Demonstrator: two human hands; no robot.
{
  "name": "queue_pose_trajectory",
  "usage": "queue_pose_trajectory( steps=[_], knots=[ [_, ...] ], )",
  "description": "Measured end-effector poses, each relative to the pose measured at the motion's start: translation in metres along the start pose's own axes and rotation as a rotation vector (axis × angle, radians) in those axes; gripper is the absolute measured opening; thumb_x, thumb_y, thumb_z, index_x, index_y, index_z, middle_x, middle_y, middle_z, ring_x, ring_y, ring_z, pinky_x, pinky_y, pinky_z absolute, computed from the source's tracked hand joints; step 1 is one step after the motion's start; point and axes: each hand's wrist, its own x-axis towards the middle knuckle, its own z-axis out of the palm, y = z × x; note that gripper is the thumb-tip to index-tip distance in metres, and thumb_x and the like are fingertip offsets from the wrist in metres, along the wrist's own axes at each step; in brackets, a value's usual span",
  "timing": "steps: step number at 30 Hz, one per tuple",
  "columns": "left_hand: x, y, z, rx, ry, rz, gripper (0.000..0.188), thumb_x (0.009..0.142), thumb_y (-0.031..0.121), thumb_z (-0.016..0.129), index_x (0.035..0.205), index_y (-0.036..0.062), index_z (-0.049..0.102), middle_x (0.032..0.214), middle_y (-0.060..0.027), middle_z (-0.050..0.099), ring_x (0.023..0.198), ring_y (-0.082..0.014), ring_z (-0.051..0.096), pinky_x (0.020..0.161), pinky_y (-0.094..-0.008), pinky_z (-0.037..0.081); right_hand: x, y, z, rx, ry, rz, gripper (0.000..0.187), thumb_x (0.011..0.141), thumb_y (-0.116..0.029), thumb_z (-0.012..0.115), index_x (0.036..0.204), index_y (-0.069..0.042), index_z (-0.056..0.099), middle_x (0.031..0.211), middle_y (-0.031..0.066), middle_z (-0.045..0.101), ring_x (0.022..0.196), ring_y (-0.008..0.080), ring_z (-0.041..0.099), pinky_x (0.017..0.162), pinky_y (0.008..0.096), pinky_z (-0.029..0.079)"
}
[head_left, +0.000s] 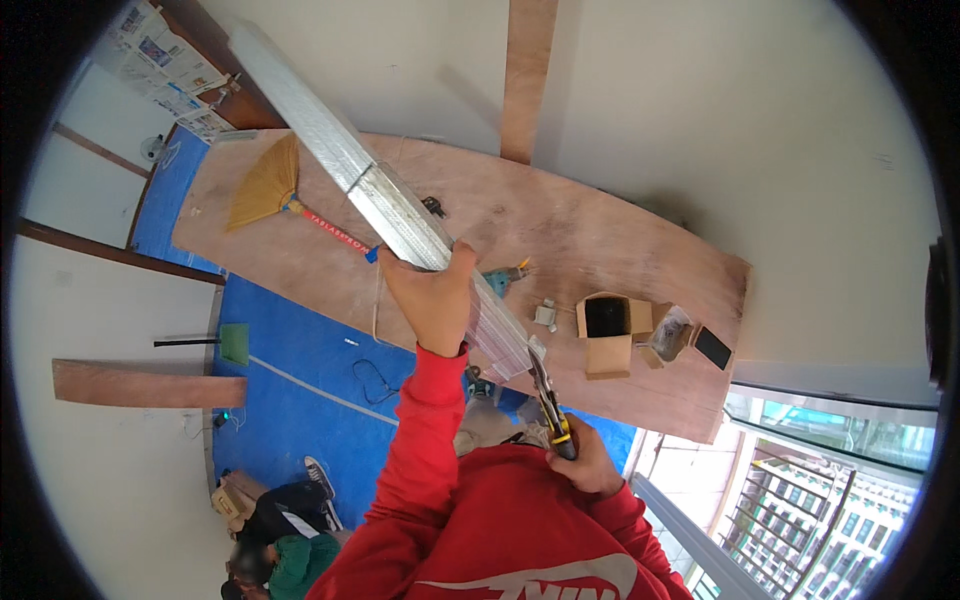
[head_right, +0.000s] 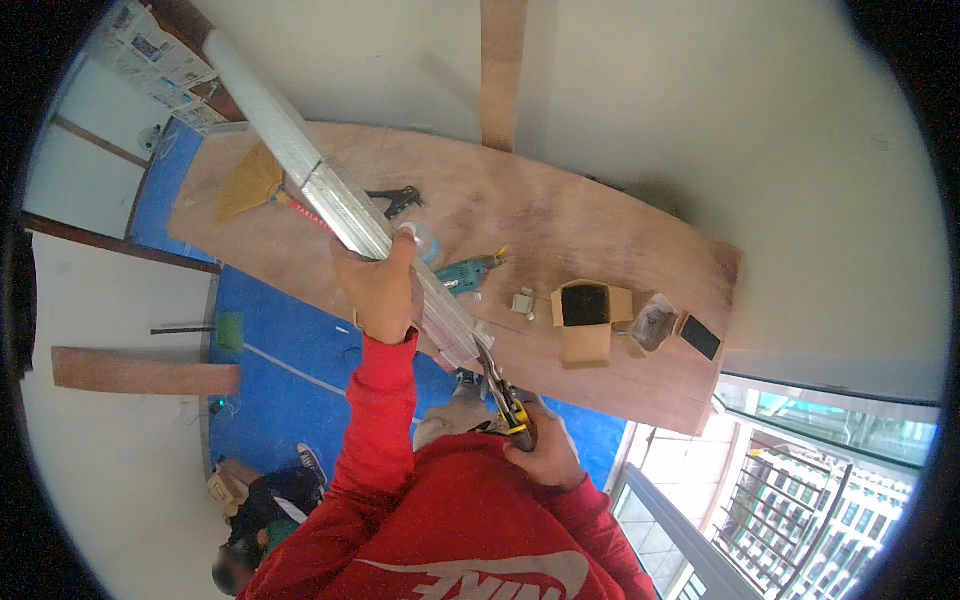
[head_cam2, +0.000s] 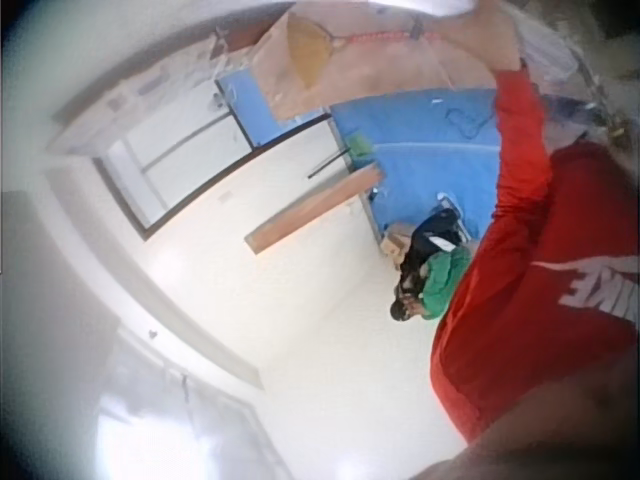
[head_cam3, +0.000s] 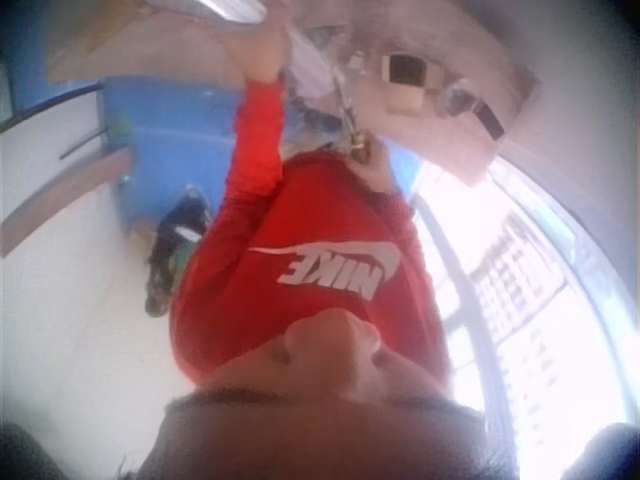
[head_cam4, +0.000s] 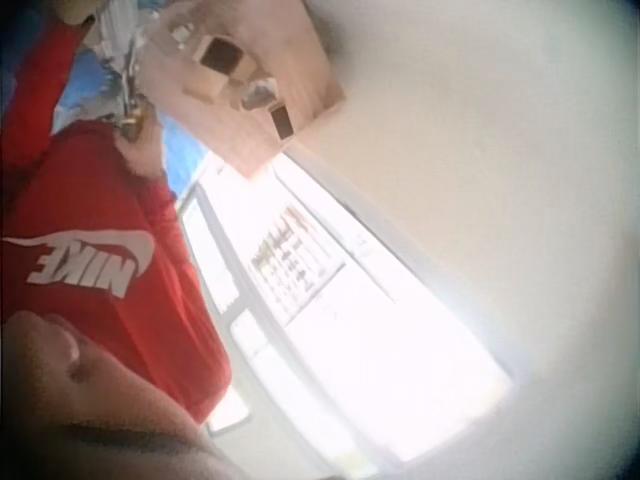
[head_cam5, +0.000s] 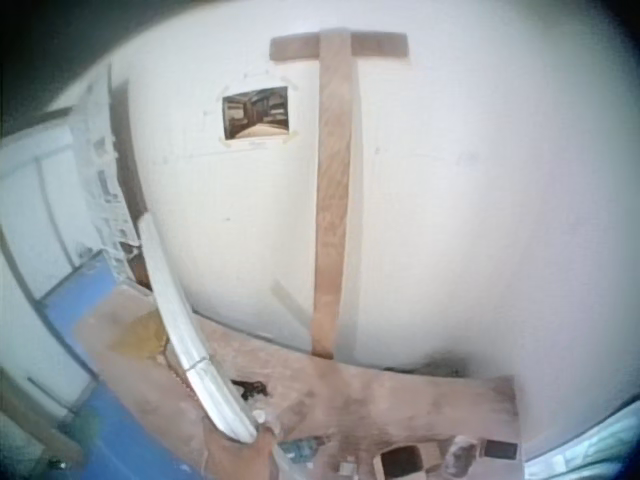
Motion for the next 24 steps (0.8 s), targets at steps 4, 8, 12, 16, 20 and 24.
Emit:
queue_pose_trajectory(
  steps=[4,8,12,16,20,24],
  knots=[
    [-0.012,-0.02,0.006,0.022,0.03,-0.031,0.057,0.075,0.002,0.081,0.118,-0.009,0.045,0.109,-0.017,0.061,0.095,-0.0226,0.062,0.086,-0.0371,0.053,0.0,0.022,-0.019,0.044,-0.147,0.054,0.045,0.077,-0.019,0.076,0.116,0.001,0.065,0.088,0.0182,0.066,0.084,0.0323,0.063,0.082,0.0416,0.05],
    [-0.027,-0.025,0.007,0.16,0.106,0.008,0.06,0.075,0.003,0.081,0.121,-0.0101,0.044,0.11,-0.0178,0.061,0.098,-0.0223,0.063,0.088,-0.0359,0.053,0.003,0.025,-0.03,0.033,-0.19,0.088,0.045,0.077,-0.024,0.076,0.112,0.002,0.065,0.09,0.0207,0.067,0.086,0.0345,0.064,0.081,0.0431,0.05],
    [-0.024,-0.03,0.004,0.22,0.101,0.012,0.061,0.077,0.003,0.08,0.124,-0.0107,0.044,0.113,-0.0186,0.062,0.102,-0.0224,0.063,0.091,-0.0351,0.052,0.013,0.028,-0.04,-0.147,-0.128,0.038,0.047,0.076,-0.023,0.077,0.114,0.003,0.065,0.094,0.0225,0.069,0.094,0.0371,0.068,0.083,0.0449,0.051],
    [-0.007,-0.028,-0.002,0.172,0.131,0.105,0.056,0.079,0.002,0.079,0.123,-0.0099,0.046,0.114,-0.0167,0.062,0.1,-0.0213,0.063,0.089,-0.0346,0.052,0.027,0.063,-0.052,-0.134,-0.152,-0.033,0.064,0.074,-0.018,0.079,0.131,0.003,0.056,0.111,0.0252,0.069,0.102,0.0405,0.067,0.089,0.0477,0.052],
    [0.018,-0.007,-0.02,0.168,0.132,0.106,0.051,0.082,0.0,0.076,0.124,-0.0082,0.049,0.11,-0.0128,0.063,0.095,-0.0174,0.062,0.085,-0.0319,0.052,0.061,0.129,-0.055,-0.285,-0.172,0.03,0.087,0.078,-0.035,0.081,0.144,0.004,0.041,0.132,0.0302,0.06,0.125,0.0459,0.058,0.106,0.0516,0.047],
    [0.006,0.004,-0.026,0.076,0.101,0.041,0.047,0.084,-0.002,0.073,0.126,-0.0051,0.052,0.106,-0.009,0.064,0.091,-0.0145,0.061,0.082,-0.0294,0.051,0.127,0.184,-0.011,-0.824,0.169,0.192,0.104,0.073,-0.052,0.085,0.145,0.008,0.041,0.14,0.0258,0.053,0.131,0.0451,0.05,0.114,0.0561,0.036]
  ],
)
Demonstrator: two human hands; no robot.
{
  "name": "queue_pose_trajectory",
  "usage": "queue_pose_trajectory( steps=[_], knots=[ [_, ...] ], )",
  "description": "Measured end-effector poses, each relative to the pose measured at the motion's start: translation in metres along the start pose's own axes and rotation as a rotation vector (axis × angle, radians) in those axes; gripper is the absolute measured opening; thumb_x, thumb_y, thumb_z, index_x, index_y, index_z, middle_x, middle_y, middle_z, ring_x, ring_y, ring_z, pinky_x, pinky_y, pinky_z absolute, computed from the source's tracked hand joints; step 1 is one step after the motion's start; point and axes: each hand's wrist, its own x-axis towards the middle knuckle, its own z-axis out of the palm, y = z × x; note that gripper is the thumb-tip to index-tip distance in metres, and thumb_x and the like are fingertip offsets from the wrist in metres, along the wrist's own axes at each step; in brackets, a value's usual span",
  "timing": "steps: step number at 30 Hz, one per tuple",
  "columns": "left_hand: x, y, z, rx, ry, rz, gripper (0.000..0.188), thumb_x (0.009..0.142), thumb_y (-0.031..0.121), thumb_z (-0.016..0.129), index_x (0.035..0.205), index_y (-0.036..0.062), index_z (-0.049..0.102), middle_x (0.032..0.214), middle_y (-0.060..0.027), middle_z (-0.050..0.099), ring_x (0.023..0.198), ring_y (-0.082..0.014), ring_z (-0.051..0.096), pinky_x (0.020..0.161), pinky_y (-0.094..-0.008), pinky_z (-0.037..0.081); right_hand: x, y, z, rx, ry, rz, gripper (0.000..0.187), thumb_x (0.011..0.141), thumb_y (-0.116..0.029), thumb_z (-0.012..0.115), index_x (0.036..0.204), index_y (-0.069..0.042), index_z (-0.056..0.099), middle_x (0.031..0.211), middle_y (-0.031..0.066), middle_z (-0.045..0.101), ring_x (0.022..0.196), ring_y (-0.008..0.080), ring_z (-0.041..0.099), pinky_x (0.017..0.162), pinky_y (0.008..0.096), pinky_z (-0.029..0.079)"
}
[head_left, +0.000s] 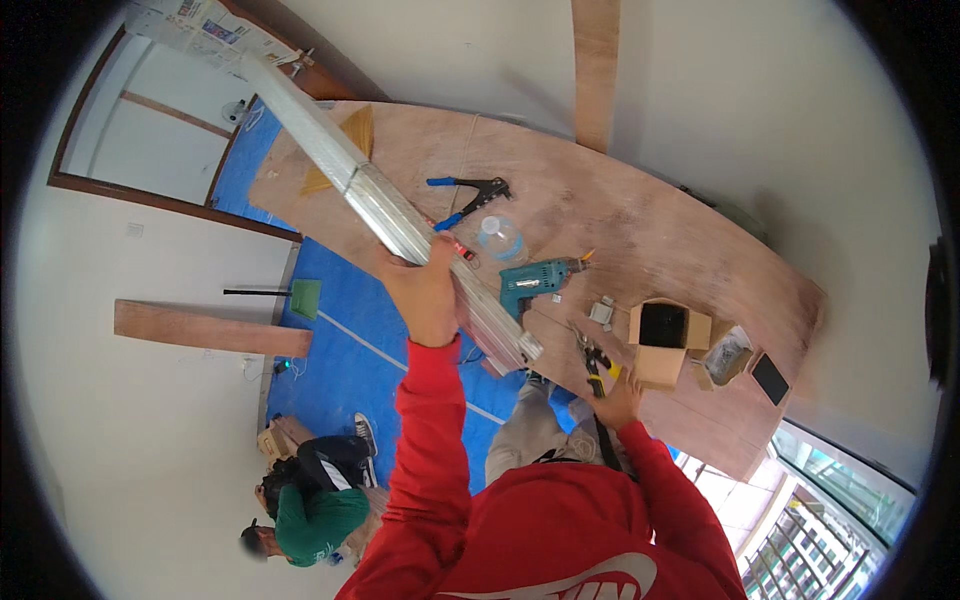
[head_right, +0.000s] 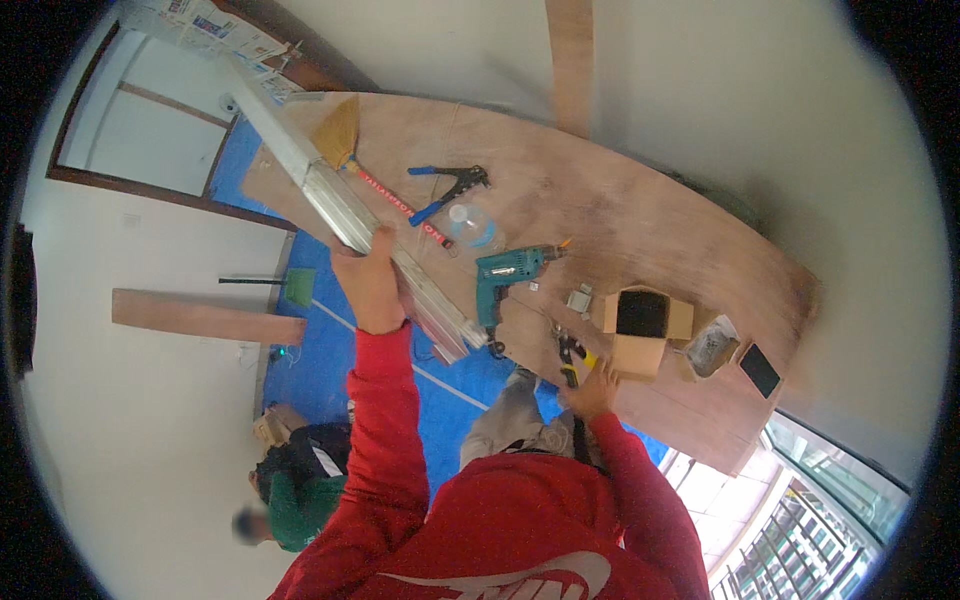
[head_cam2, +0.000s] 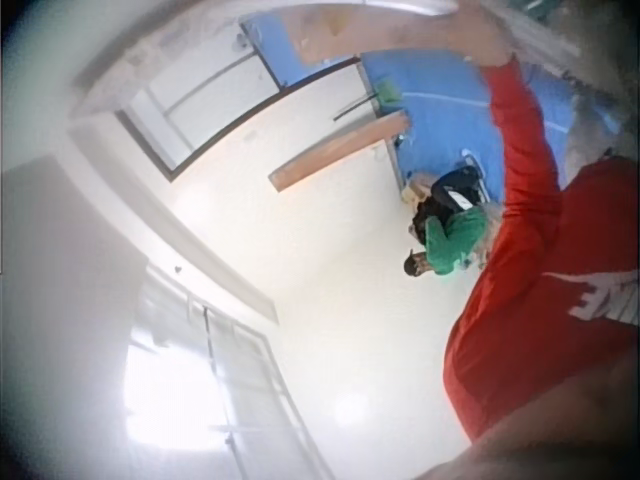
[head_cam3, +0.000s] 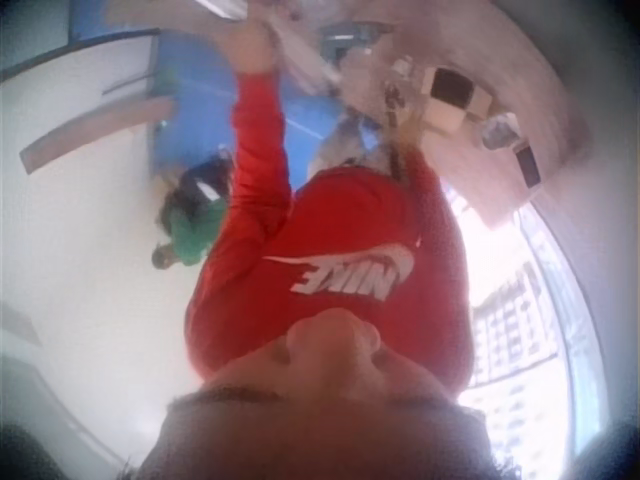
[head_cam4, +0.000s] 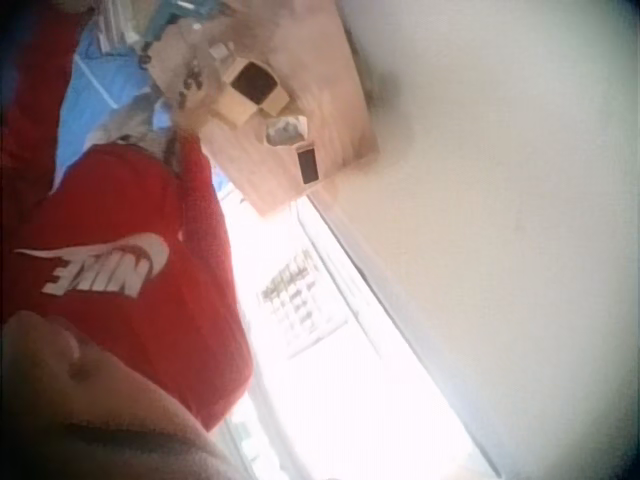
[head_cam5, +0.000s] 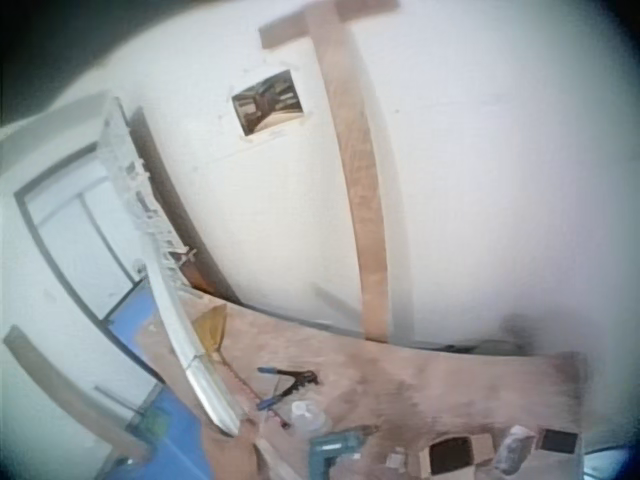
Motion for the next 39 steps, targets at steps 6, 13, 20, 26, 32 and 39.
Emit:
queue_pose_trajectory(
  steps=[6,13,20,26,32,39],
  knots=[
    [-0.026,0.005,-0.007,-0.079,-0.019,-0.09,0.048,0.09,0.003,0.07,0.134,-0.0034,0.053,0.12,-0.0096,0.063,0.104,-0.0176,0.06,0.092,-0.0319,0.048,0.064,-0.025,0.041,-0.272,-0.004,-0.037,0.114,0.071,-0.052,0.084,0.154,0.005,0.033,0.152,0.0237,0.04,0.148,0.0407,0.032,0.122,0.0569,0.024],
    [-0.013,0.014,-0.033,-0.144,-0.002,-0.047,0.038,0.087,0.001,0.071,0.122,-0.0014,0.055,0.104,-0.0058,0.063,0.091,-0.0127,0.059,0.084,-0.0296,0.049,0.001,-0.11,-0.095,0.917,-0.06,-0.31,0.065,0.09,-0.036,0.081,0.138,0.001,0.057,0.12,0.0146,0.065,0.115,0.0249,0.063,0.101,0.0385,0.05],
    [-0.007,0.02,-0.044,-0.242,-0.036,-0.042,0.044,0.086,0.0,0.072,0.126,-0.0002,0.053,0.103,-0.0062,0.062,0.09,-0.0124,0.059,0.082,-0.0291,0.05,-0.102,-0.205,-0.212,1.066,-0.153,-0.397,0.028,0.096,-0.013,0.075,0.117,0.005,0.07,0.096,0.0094,0.073,0.093,0.0147,0.067,0.086,0.0304,0.053],
    [0.003,0.031,-0.055,-0.176,-0.008,-0.017,0.054,0.083,0.0,0.075,0.13,-0.0023,0.048,0.111,-0.0109,0.06,0.096,-0.0176,0.061,0.087,-0.0328,0.051,-0.115,-0.239,-0.214,0.728,0.273,-0.566,0.018,0.089,-0.008,0.078,0.101,0.003,0.073,0.087,0.0151,0.07,0.08,0.0279,0.067,0.076,0.0362,0.053],
    [0.008,0.036,-0.05,0.036,0.082,0.154,0.061,0.081,0.003,0.079,0.132,-0.0049,0.048,0.116,-0.0158,0.062,0.1,-0.0213,0.062,0.089,-0.0369,0.052,-0.113,-0.26,-0.203,0.086,0.733,-0.863,0.017,0.083,-0.003,0.082,0.097,0.003,0.074,0.087,0.0162,0.069,0.077,0.025,0.066,0.068,0.032,0.048],
    [0.03,0.039,-0.067,-0.394,-0.161,-0.141,0.073,0.075,0.005,0.082,0.136,-0.0066,0.044,0.117,-0.0166,0.058,0.105,-0.0231,0.058,0.094,-0.0368,0.048,-0.102,-0.257,-0.214,1.326,-0.214,-0.349,0.011,0.087,-0.005,0.076,0.094,0.003,0.077,0.081,0.0134,0.07,0.075,0.0358,0.067,0.071,0.0419,0.053]
  ],
)
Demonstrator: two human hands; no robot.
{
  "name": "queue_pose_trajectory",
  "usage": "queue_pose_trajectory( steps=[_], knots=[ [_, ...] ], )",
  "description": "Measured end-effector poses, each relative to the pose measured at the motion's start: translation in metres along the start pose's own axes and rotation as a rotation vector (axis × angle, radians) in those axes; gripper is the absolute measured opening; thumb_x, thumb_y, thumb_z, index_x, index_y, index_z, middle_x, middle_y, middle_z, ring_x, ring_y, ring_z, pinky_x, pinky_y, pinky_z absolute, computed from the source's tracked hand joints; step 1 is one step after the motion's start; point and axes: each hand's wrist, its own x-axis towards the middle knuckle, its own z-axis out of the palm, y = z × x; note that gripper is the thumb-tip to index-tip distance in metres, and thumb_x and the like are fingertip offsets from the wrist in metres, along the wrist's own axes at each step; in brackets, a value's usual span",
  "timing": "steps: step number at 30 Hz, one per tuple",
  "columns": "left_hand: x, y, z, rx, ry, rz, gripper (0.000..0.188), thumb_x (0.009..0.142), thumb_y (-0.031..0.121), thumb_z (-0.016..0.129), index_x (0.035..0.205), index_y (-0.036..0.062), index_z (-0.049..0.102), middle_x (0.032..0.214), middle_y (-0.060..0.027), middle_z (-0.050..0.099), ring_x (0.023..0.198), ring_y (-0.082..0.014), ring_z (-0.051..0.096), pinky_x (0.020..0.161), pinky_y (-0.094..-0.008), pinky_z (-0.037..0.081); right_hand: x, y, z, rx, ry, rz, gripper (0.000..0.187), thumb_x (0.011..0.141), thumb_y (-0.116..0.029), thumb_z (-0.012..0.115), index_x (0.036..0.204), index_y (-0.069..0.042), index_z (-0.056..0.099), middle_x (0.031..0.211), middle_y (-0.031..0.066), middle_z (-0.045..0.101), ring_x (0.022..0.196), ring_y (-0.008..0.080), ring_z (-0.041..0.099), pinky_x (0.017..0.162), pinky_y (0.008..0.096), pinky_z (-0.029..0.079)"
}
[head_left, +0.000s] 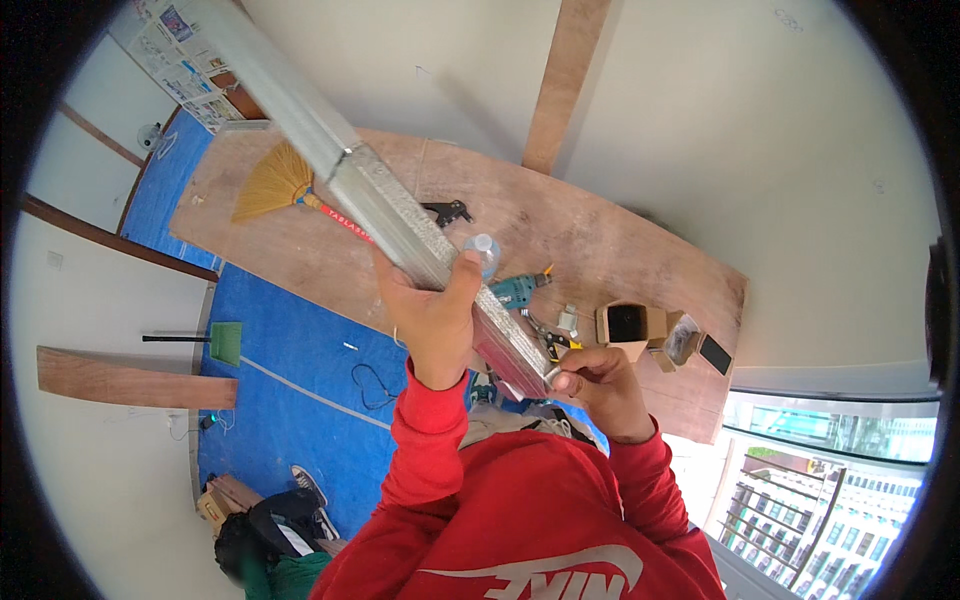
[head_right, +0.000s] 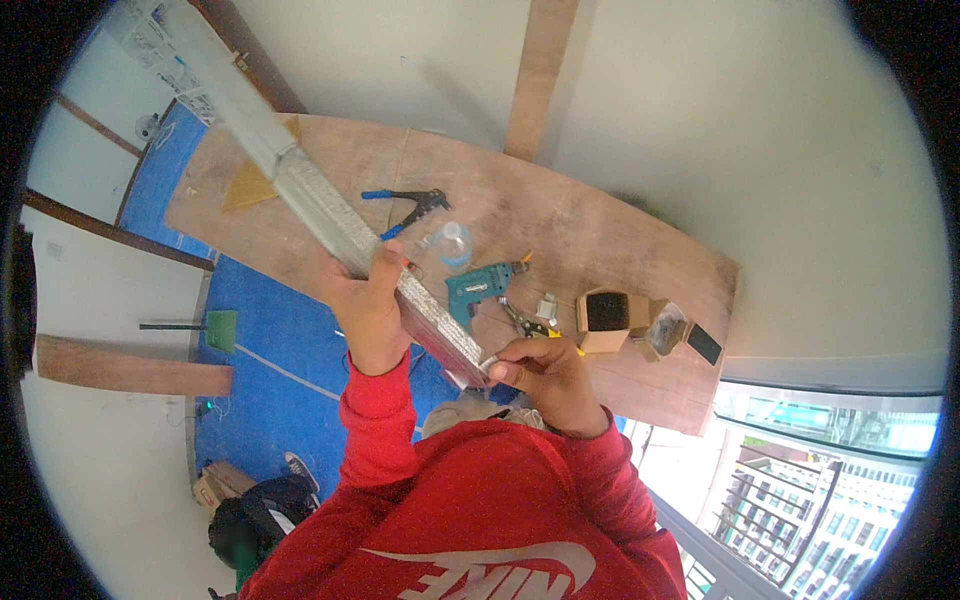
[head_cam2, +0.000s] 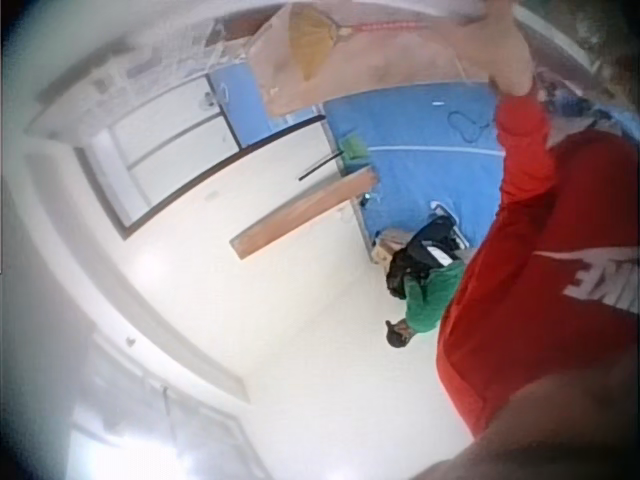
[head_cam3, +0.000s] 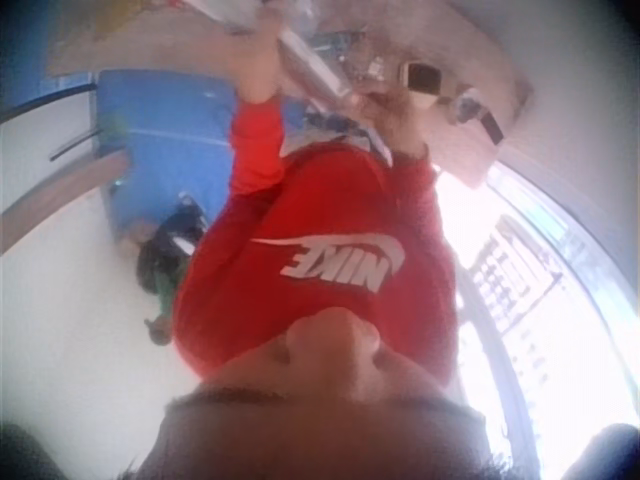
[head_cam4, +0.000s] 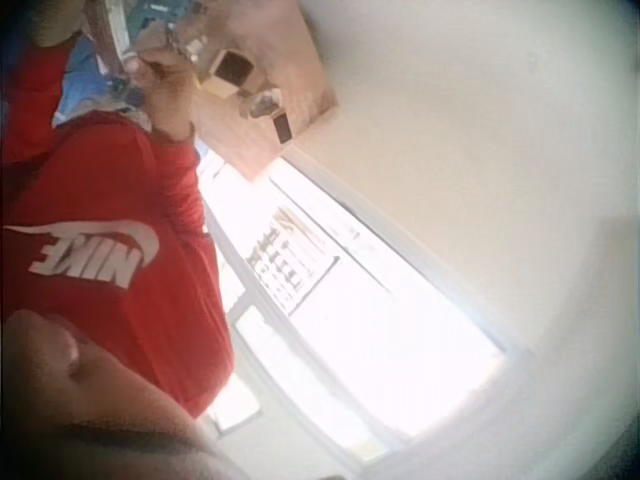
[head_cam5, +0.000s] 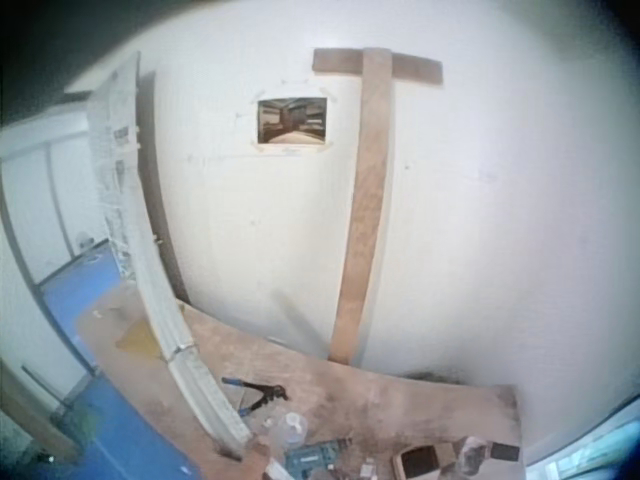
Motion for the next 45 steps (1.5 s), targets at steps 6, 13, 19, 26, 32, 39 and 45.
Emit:
queue_pose_trajectory(
  steps=[6,13,19,26,32,39,45],
  knots=[
    [-0.001,-0.019,0.006,0.409,0.292,0.171,0.056,0.08,0.003,0.078,0.128,-0.0034,0.051,0.105,-0.0106,0.062,0.089,-0.0184,0.061,0.085,-0.0342,0.051,-0.005,0.01,0.021,-1.405,0.247,-0.878,0.025,0.08,-0.011,0.069,0.103,-0.002,0.074,0.097,0.0101,0.071,0.092,0.025,0.069,0.081,0.0398,0.051],
    [-0.014,-0.004,0.007,0.288,-0.143,0.091,0.059,0.079,0.005,0.081,0.128,-0.0027,0.05,0.11,-0.0119,0.061,0.097,-0.02,0.06,0.086,-0.0351,0.052,0.025,-0.004,-0.048,-0.605,0.037,-0.011,0.019,0.092,-0.009,0.073,0.107,0.002,0.075,0.101,0.0083,0.075,0.09,0.0156,0.07,0.078,0.0328,0.054],
    [-0.008,-0.012,0.007,0.283,0.124,0.026,0.053,0.086,0.007,0.081,0.13,-0.0024,0.052,0.113,-0.0117,0.064,0.099,-0.02,0.062,0.089,-0.0351,0.052,0.026,0.151,-0.136,-0.169,0.293,0.056,0.017,0.096,-0.011,0.071,0.096,0.004,0.079,0.082,0.0105,0.076,0.078,0.0166,0.071,0.071,0.0327,0.056],
    [-0.036,-0.046,-0.003,0.135,0.379,0.166,0.057,0.096,0.014,0.076,0.139,-0.0067,0.046,0.138,-0.019,0.056,0.121,-0.024,0.056,0.106,-0.0369,0.044,0.1,0.328,-0.227,-1.145,0.518,0.216,0.036,0.086,-0.032,0.08,0.088,0.004,0.076,0.075,0.022,0.072,0.07,0.0331,0.071,0.066,0.0416,0.054],
    [-0.041,-0.062,-0.004,0.193,0.459,0.128,0.066,0.101,0.033,0.071,0.143,-0.0089,0.042,0.143,-0.0203,0.053,0.124,-0.0255,0.054,0.109,-0.0386,0.042,0.077,0.202,-0.145,-0.268,0.295,-0.087,0.064,0.096,-0.05,0.072,0.128,0.005,0.064,0.111,0.0193,0.074,0.102,0.0244,0.068,0.092,0.0386,0.051],
    [-0.041,-0.086,-0.009,0.043,0.426,0.047,0.072,0.104,0.044,0.066,0.144,-0.01,0.039,0.144,-0.0221,0.05,0.125,-0.0255,0.052,0.11,-0.0391,0.041,0.027,0.082,-0.044,-0.239,0.099,-0.028,0.051,0.093,-0.033,0.08,0.127,0.003,0.066,0.113,0.0147,0.073,0.099,0.0177,0.067,0.088,0.0336,0.053],
    [-0.042,-0.088,-0.007,0.066,0.551,0.055,0.068,0.105,0.048,0.061,0.139,-0.0084,0.041,0.142,-0.0223,0.049,0.125,-0.025,0.051,0.111,-0.0395,0.04,0.021,0.069,-0.027,-0.104,0.24,-0.241,0.029,0.097,-0.019,0.076,0.113,0.005,0.072,0.097,0.0049,0.074,0.088,0.0104,0.064,0.082,0.0276,0.053]
  ],
)
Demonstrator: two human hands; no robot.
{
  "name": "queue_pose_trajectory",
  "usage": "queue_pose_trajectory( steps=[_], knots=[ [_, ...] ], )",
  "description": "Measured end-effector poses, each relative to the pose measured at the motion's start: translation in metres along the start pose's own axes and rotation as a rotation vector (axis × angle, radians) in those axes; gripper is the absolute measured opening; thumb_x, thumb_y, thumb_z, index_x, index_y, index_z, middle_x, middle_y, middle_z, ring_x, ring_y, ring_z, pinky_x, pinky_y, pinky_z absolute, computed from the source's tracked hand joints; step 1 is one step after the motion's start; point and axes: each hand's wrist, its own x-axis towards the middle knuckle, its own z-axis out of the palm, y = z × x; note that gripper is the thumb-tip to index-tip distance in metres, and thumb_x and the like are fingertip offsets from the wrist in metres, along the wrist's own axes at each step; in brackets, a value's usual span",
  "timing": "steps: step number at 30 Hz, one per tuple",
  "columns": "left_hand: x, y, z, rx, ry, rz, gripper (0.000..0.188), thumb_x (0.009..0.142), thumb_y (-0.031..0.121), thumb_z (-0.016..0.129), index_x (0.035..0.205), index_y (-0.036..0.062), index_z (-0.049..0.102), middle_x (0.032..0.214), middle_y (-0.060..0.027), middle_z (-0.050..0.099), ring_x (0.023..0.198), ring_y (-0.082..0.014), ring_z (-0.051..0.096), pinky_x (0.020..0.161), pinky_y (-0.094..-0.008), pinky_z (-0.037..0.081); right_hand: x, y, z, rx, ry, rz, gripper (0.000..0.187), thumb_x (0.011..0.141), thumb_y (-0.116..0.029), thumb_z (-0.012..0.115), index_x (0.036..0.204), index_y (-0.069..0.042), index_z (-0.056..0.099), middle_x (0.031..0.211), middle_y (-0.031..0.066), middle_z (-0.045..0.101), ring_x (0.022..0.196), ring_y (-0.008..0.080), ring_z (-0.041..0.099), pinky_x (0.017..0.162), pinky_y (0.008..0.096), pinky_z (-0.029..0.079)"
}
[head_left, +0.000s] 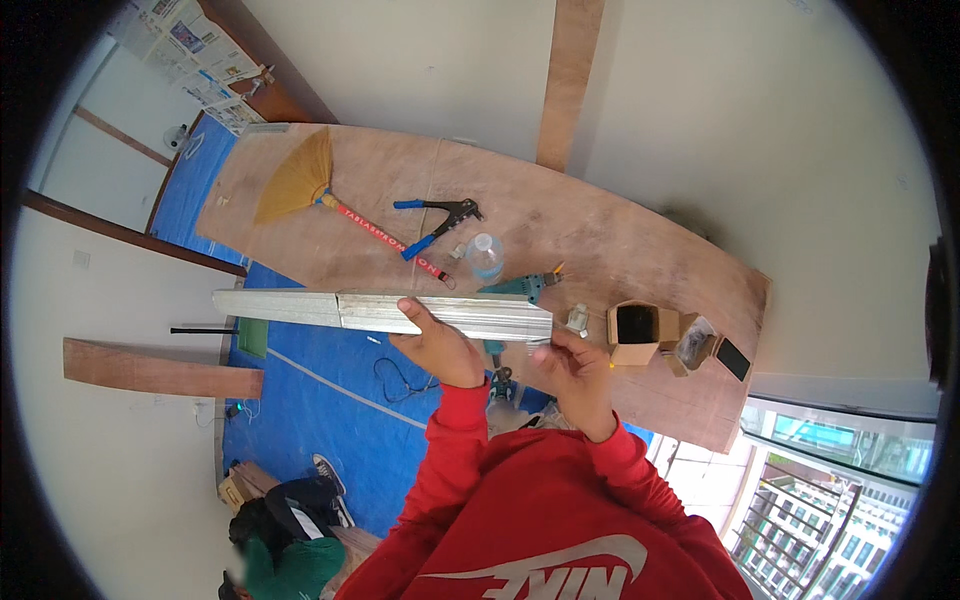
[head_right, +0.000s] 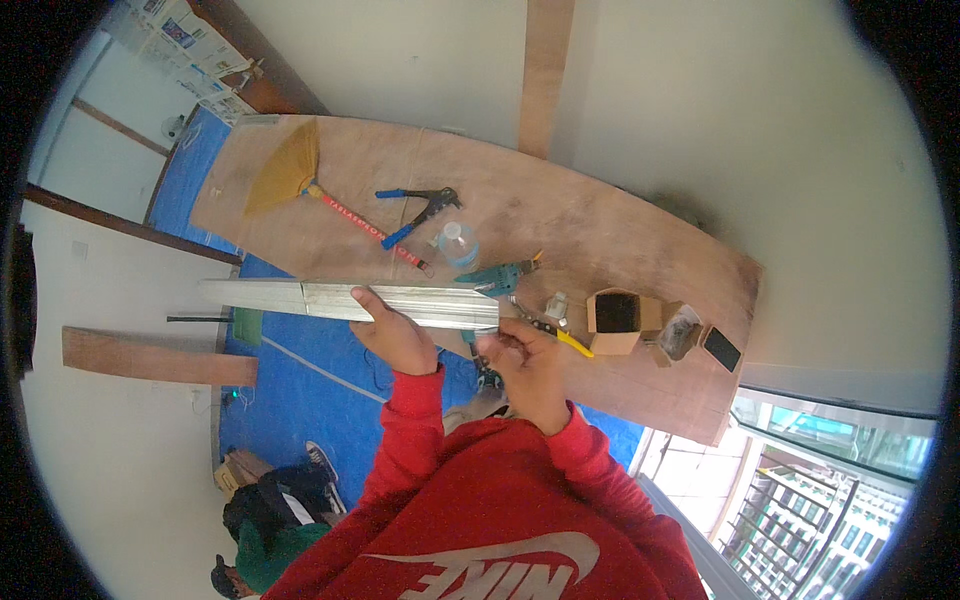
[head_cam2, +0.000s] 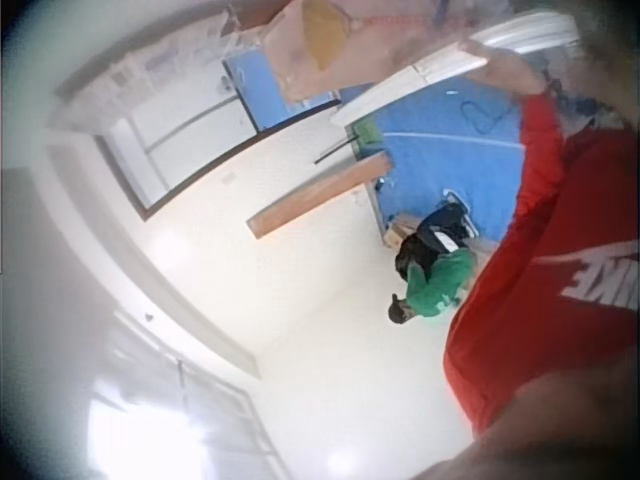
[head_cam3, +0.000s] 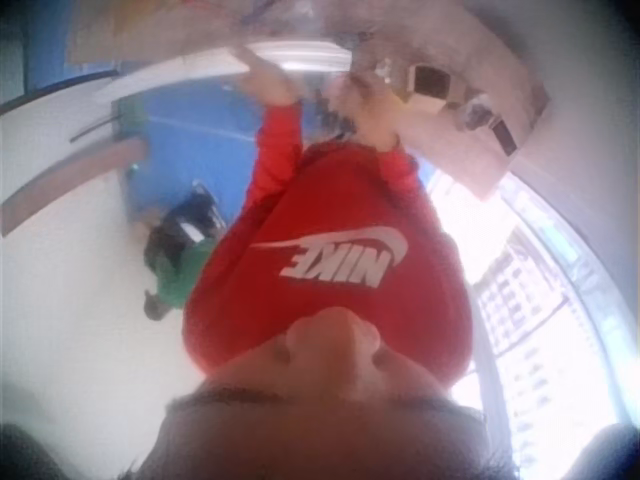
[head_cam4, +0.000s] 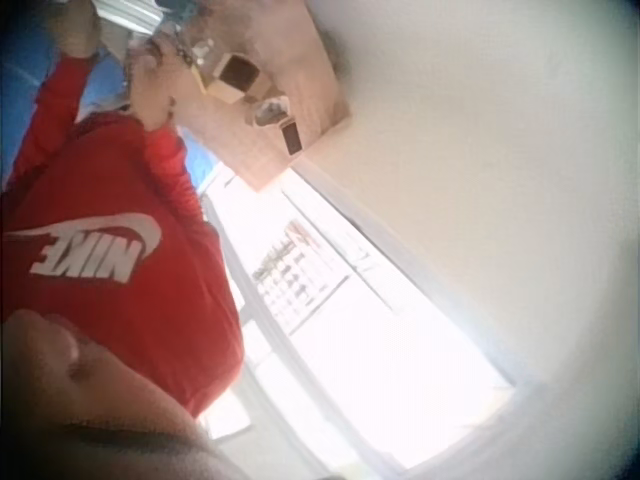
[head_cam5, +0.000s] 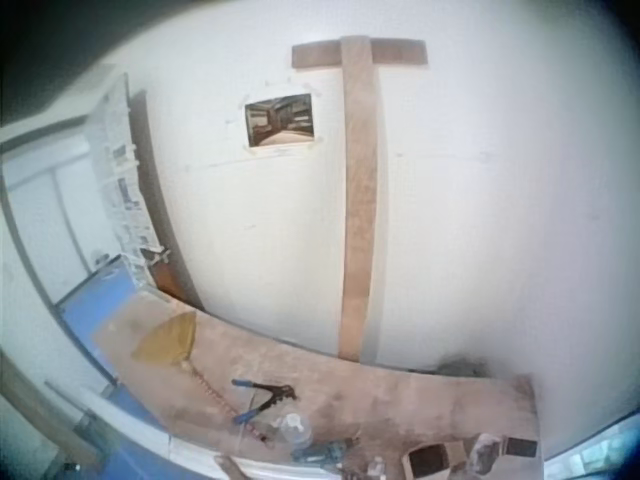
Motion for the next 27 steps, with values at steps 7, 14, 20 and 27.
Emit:
queue_pose_trajectory(
  steps=[7,14,20,27],
  knots=[
    [-0.007,0.008,-0.003,-0.208,0.002,0.033,0.066,0.108,0.042,0.058,0.153,-0.0003,0.034,0.15,-0.0178,0.046,0.135,-0.0259,0.049,0.115,-0.0409,0.038,0.005,-0.003,0.0,0.025,0.022,0.029,0.025,0.101,-0.019,0.071,0.113,0.003,0.073,0.1,0.0023,0.073,0.092,0.0078,0.062,0.083,0.0248,0.051],
    [-0.044,0.027,-0.054,-0.228,-0.346,-0.263,0.053,0.106,0.028,0.063,0.151,0.019,0.036,0.143,-0.007,0.056,0.127,-0.0224,0.059,0.1,-0.0457,0.053,0.023,-0.011,-0.004,0.276,0.076,-0.108,0.022,0.106,-0.017,0.063,0.117,0.002,0.067,0.111,0.0105,0.074,0.101,0.0193,0.071,0.098,0.0396,0.058],
    [-0.04,0.033,-0.095,-0.448,-0.386,-0.789,0.028,0.104,0.02,0.066,0.13,0.0149,0.058,0.122,-0.0054,0.069,0.108,-0.0207,0.069,0.092,-0.0368,0.06,0.029,-0.029,0.001,0.486,-0.025,-0.106,0.02,0.106,-0.017,0.062,0.119,-0.001,0.064,0.112,0.0128,0.072,0.102,0.0257,0.073,0.094,0.0443,0.06],
    [-0.038,0.048,-0.128,-0.51,-0.596,-1.266,0.029,0.102,0.028,0.069,0.121,0.0075,0.065,0.119,-0.0083,0.071,0.103,-0.0214,0.07,0.089,-0.0377,0.058,0.031,-0.043,0.016,0.422,-0.045,-0.03,0.017,0.106,-0.013,0.06,0.119,-0.002,0.063,0.115,0.017,0.073,0.104,0.0303,0.074,0.093,0.0458,0.061]
  ],
)
